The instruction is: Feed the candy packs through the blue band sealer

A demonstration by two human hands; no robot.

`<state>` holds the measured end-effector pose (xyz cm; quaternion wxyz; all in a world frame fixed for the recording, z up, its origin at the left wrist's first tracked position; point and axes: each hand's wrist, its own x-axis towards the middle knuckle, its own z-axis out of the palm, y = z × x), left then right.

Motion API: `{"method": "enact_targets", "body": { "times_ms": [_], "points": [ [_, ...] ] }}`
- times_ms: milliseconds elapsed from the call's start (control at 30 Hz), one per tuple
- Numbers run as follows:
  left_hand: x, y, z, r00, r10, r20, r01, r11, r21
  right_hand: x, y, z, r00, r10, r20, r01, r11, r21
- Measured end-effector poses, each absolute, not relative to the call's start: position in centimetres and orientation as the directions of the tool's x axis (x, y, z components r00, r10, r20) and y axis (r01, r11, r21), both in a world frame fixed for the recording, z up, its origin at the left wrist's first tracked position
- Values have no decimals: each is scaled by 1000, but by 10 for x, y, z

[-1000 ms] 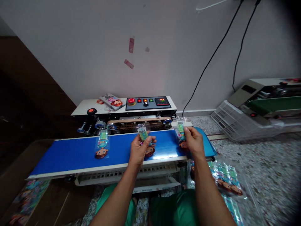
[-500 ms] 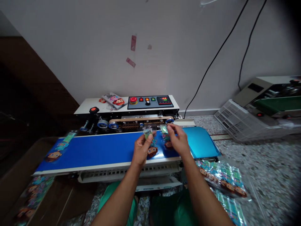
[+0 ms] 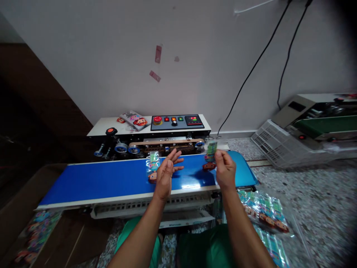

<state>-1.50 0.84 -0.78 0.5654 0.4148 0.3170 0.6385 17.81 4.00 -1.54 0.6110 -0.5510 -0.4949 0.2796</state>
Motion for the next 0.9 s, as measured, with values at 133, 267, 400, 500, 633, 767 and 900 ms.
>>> {"method": "enact_targets", "body": {
  "times_ms": [133,267,400,500,633,767,900],
  "points": [
    [-15,10,-12,29,987,158,-472,-126,873,216,54,-30,411,888,205,428,11,-904],
    [-11,9,-12,45,988,147,-473,-109,874,224,64,-43,377,907,189,647,-112,-754],
    [-10,9,-13,55,986,156,-466,-113,878,206,74,-43,297,939,171,717,-102,-689],
    [-10,9,-16,56,984,171,-452,-128,883,196,75,-33,259,935,242,775,-52,-630],
    [-7,5,-19,47,979,196,-436,-157,886,215,54,-18,364,883,296,641,-7,-768],
    [11,-6,-16,67,975,213,-394,-170,903,279,2,-32,534,810,243,387,22,-922],
    [50,-33,-12,143,964,223,-360,-159,919,362,-65,-88,613,789,45,496,-339,-799]
  ]
}}
